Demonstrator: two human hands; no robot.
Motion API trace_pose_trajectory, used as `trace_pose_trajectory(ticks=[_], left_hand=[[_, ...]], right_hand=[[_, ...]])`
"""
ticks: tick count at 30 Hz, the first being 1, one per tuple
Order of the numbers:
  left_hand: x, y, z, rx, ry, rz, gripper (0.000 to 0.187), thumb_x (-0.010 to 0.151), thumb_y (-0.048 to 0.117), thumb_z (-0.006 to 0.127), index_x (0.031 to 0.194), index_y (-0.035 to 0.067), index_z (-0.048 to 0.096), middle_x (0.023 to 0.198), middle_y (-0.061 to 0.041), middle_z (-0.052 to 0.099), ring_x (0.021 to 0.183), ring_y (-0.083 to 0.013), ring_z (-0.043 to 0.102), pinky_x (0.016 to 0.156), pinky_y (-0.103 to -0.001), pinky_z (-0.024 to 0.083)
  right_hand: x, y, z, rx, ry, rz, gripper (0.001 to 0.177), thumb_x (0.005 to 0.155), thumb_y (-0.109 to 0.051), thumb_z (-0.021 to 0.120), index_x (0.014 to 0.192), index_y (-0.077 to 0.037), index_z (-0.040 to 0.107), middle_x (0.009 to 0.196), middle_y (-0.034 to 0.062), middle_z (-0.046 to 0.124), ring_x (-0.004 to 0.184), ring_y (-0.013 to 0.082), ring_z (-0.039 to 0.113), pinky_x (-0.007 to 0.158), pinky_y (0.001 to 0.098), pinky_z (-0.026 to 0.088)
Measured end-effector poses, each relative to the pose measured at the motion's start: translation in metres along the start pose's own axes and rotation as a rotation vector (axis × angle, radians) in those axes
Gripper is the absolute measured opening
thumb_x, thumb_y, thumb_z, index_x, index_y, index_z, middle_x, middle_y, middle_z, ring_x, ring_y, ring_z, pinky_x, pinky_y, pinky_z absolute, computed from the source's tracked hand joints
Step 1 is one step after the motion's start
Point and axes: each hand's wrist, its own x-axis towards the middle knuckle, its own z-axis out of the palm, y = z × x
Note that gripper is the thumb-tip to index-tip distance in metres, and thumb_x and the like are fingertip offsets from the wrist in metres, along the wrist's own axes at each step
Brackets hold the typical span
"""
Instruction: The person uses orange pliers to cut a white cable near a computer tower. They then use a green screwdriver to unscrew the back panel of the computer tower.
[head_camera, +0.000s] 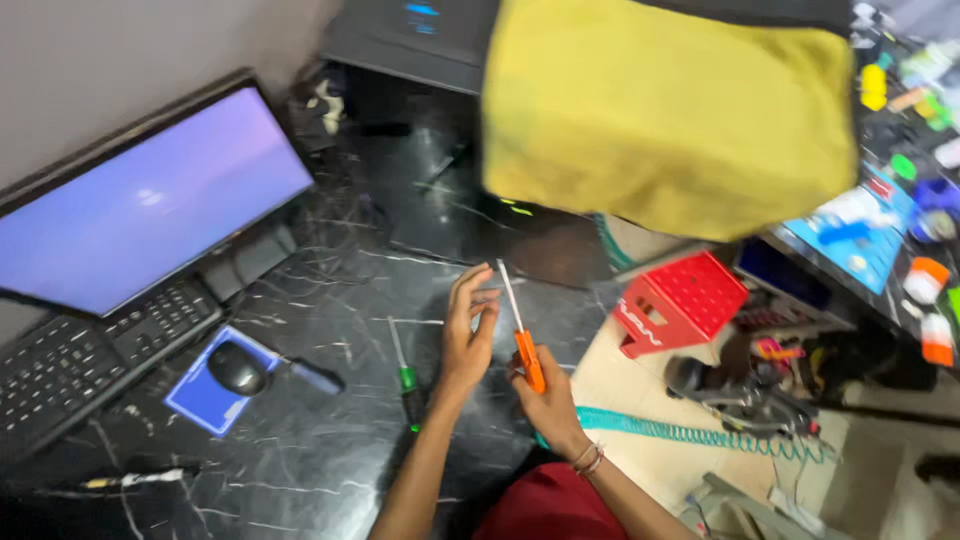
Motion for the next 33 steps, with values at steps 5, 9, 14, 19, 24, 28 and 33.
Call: trace_pose_trajectory(ticks=[5,9,14,19,24,28,33], left_hand=[[-0.023,0.017,0.067,-0.022,-0.181,-0.110,0.035,0.105,0.006,0.049,0.137,0.010,0.063,0.143,-0.008,0.062,0.110,-0.0259,0.078,0.087,-0.033,0.060],[-0.036,0.010,0.114,-0.063,-0.215,-0.135,0.036,0.104,-0.002,0.049,0.132,0.003,0.072,0.118,-0.017,0.076,0.101,-0.0299,0.079,0.092,-0.043,0.061],[-0.044,0.020,0.170,-0.039,-0.207,-0.176,0.035,0.105,0.000,0.048,0.126,0.006,0.075,0.110,-0.013,0.080,0.091,-0.0191,0.076,0.090,-0.038,0.062],[-0.041,0.011,0.242,0.072,-0.165,-0.121,0.035,0.101,-0.002,0.051,0.117,0.007,0.081,0.091,-0.010,0.080,0.086,-0.0181,0.077,0.085,-0.036,0.063],[-0.040,0.009,0.335,0.112,-0.094,-0.104,0.035,0.101,-0.002,0.052,0.115,0.009,0.082,0.085,-0.011,0.079,0.084,-0.0167,0.072,0.086,-0.035,0.061],[-0.041,0.025,0.394,0.120,-0.011,-0.106,0.029,0.103,0.002,0.051,0.110,0.006,0.079,0.085,-0.012,0.078,0.083,-0.0160,0.066,0.084,-0.036,0.058],[-0.031,0.025,0.431,0.079,0.012,-0.094,0.041,0.103,0.000,0.047,0.136,0.007,0.071,0.113,-0.015,0.081,0.089,-0.0200,0.077,0.087,-0.035,0.059]], right_hand=[[-0.027,-0.004,-0.060,0.257,-0.121,0.200,0.009,0.094,-0.008,0.061,0.103,-0.010,0.062,0.081,0.0055,0.064,0.038,0.0154,0.053,0.032,0.0266,0.044],[-0.029,0.015,-0.108,0.255,-0.107,0.211,0.016,0.088,-0.005,0.062,0.099,-0.006,0.073,0.056,0.0168,0.060,0.035,0.0211,0.059,0.030,0.0256,0.046],[-0.026,0.040,-0.172,0.298,-0.201,0.259,0.014,0.089,-0.007,0.065,0.101,-0.007,0.073,0.044,0.0148,0.055,0.031,0.0206,0.054,0.029,0.0256,0.040],[-0.007,0.051,-0.255,0.372,-0.337,0.260,0.018,0.092,-0.004,0.063,0.109,-0.003,0.069,0.042,0.0153,0.052,0.029,0.0200,0.051,0.030,0.0258,0.034],[0.021,0.082,-0.344,0.436,-0.434,0.234,0.019,0.090,-0.007,0.066,0.108,0.000,0.068,0.051,0.0197,0.058,0.030,0.0202,0.051,0.031,0.0266,0.038],[0.046,0.102,-0.400,0.416,-0.504,0.170,0.019,0.088,-0.007,0.060,0.105,-0.002,0.067,0.070,0.0201,0.071,0.034,0.0159,0.052,0.032,0.0249,0.039],[0.089,0.122,-0.437,0.451,-0.623,0.148,0.017,0.091,-0.008,0.070,0.105,0.000,0.067,0.083,0.0210,0.074,0.028,0.0149,0.048,0.027,0.0255,0.036]])
